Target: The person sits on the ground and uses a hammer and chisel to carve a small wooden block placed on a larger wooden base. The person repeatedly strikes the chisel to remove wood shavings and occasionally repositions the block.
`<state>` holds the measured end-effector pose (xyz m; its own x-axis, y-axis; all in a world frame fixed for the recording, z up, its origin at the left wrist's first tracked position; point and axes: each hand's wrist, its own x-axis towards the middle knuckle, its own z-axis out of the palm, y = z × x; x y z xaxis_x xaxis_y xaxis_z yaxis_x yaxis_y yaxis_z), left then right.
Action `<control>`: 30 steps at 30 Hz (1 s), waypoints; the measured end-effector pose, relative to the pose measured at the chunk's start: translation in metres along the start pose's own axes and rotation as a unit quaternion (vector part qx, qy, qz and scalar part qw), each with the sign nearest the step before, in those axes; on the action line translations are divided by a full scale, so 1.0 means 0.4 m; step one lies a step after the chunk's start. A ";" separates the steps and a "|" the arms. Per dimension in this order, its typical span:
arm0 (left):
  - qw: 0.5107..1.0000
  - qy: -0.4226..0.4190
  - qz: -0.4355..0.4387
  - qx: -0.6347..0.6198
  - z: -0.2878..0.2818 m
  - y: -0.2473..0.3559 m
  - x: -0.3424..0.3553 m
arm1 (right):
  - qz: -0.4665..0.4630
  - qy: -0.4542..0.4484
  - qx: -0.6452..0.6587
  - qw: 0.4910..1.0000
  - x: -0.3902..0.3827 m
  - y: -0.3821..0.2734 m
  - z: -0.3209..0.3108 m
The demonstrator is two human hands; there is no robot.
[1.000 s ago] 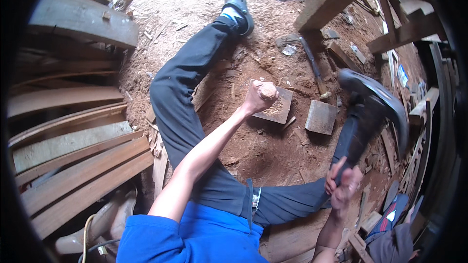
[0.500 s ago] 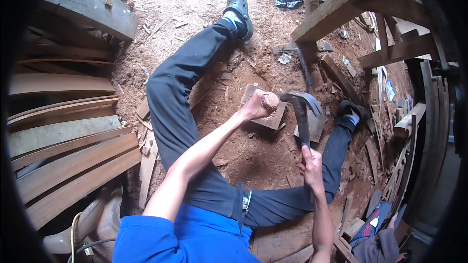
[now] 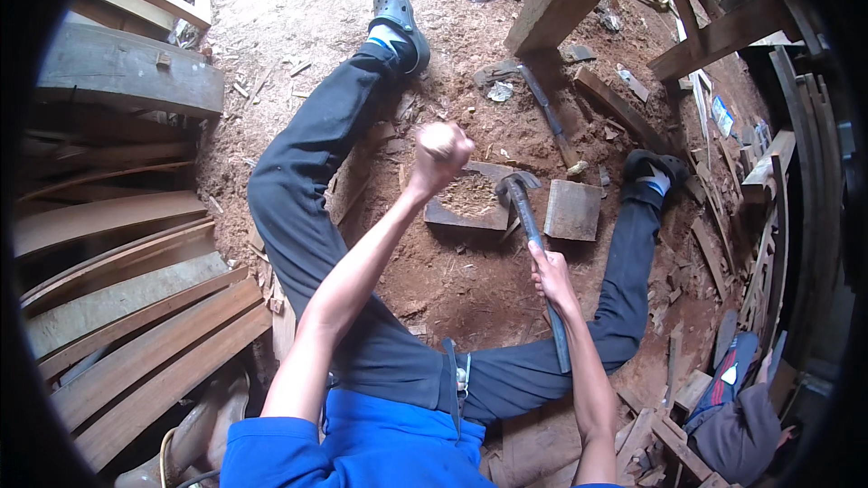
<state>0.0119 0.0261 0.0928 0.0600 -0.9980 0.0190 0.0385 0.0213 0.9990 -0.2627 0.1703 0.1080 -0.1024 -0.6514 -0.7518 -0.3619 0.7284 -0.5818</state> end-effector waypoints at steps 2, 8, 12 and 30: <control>0.980 -0.078 0.097 0.154 0.016 -0.052 -0.032 | 0.015 -0.016 0.063 0.998 -0.035 -0.032 0.006; 0.990 -0.047 0.066 0.111 0.017 -0.126 -0.028 | -0.142 -0.013 0.127 0.982 -0.210 -0.216 -0.032; 0.994 -0.013 0.037 0.100 0.001 -0.112 -0.019 | -0.284 0.013 0.181 0.941 -0.336 -0.337 -0.055; 0.998 0.038 0.018 0.045 0.008 0.002 -0.002 | -0.159 0.045 0.065 0.984 -0.130 -0.160 0.019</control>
<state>0.0086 0.0268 0.0936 0.1350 -0.9893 0.0546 -0.0539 0.0477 0.9974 -0.2270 0.1591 0.1818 -0.0865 -0.8622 -0.4991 -0.2686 0.5027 -0.8217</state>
